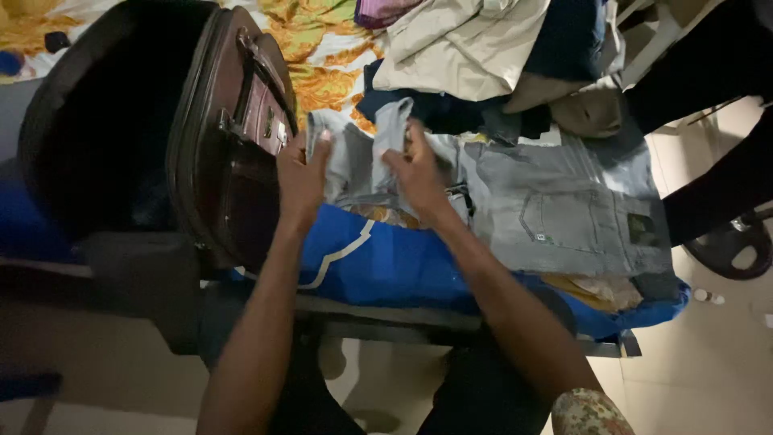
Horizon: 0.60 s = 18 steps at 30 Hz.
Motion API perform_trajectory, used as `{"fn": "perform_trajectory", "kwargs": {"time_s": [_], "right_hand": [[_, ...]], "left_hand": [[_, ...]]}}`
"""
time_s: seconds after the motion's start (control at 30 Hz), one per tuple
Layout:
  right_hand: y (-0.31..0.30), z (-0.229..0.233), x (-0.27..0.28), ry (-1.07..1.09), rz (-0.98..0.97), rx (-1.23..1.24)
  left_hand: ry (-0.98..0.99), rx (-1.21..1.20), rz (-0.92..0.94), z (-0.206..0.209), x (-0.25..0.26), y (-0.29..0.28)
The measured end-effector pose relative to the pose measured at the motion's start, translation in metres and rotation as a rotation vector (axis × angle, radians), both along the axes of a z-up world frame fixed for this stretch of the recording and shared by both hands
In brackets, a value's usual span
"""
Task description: Folding a pair of jeans and placing them inside a travel bag on a bed.
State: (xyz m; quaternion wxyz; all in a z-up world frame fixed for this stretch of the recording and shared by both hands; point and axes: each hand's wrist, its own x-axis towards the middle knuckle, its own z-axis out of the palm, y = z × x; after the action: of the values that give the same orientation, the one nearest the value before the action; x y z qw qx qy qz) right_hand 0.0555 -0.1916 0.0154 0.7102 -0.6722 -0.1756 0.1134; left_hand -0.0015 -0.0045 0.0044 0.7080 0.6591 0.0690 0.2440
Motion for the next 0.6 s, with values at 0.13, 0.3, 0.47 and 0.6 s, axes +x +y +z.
{"fn": "perform_trajectory", "kwargs": {"time_s": [0.13, 0.3, 0.47, 0.6], "right_hand": [[0.019, -0.034, -0.011, -0.294, 0.185, 0.092], [0.024, -0.017, -0.033, -0.338, 0.065, -0.152], [0.017, -0.027, -0.035, -0.477, 0.045, -0.131], [0.014, -0.034, -0.039, -0.559, -0.04, -0.381]], "left_hand": [[-0.045, 0.073, -0.06, -0.014, 0.004, -0.013], [-0.116, 0.126, -0.043, -0.001, -0.008, -0.021], [-0.026, 0.164, -0.008, -0.008, -0.008, -0.025], [-0.042, 0.271, -0.005, -0.028, -0.001, -0.019]]}}
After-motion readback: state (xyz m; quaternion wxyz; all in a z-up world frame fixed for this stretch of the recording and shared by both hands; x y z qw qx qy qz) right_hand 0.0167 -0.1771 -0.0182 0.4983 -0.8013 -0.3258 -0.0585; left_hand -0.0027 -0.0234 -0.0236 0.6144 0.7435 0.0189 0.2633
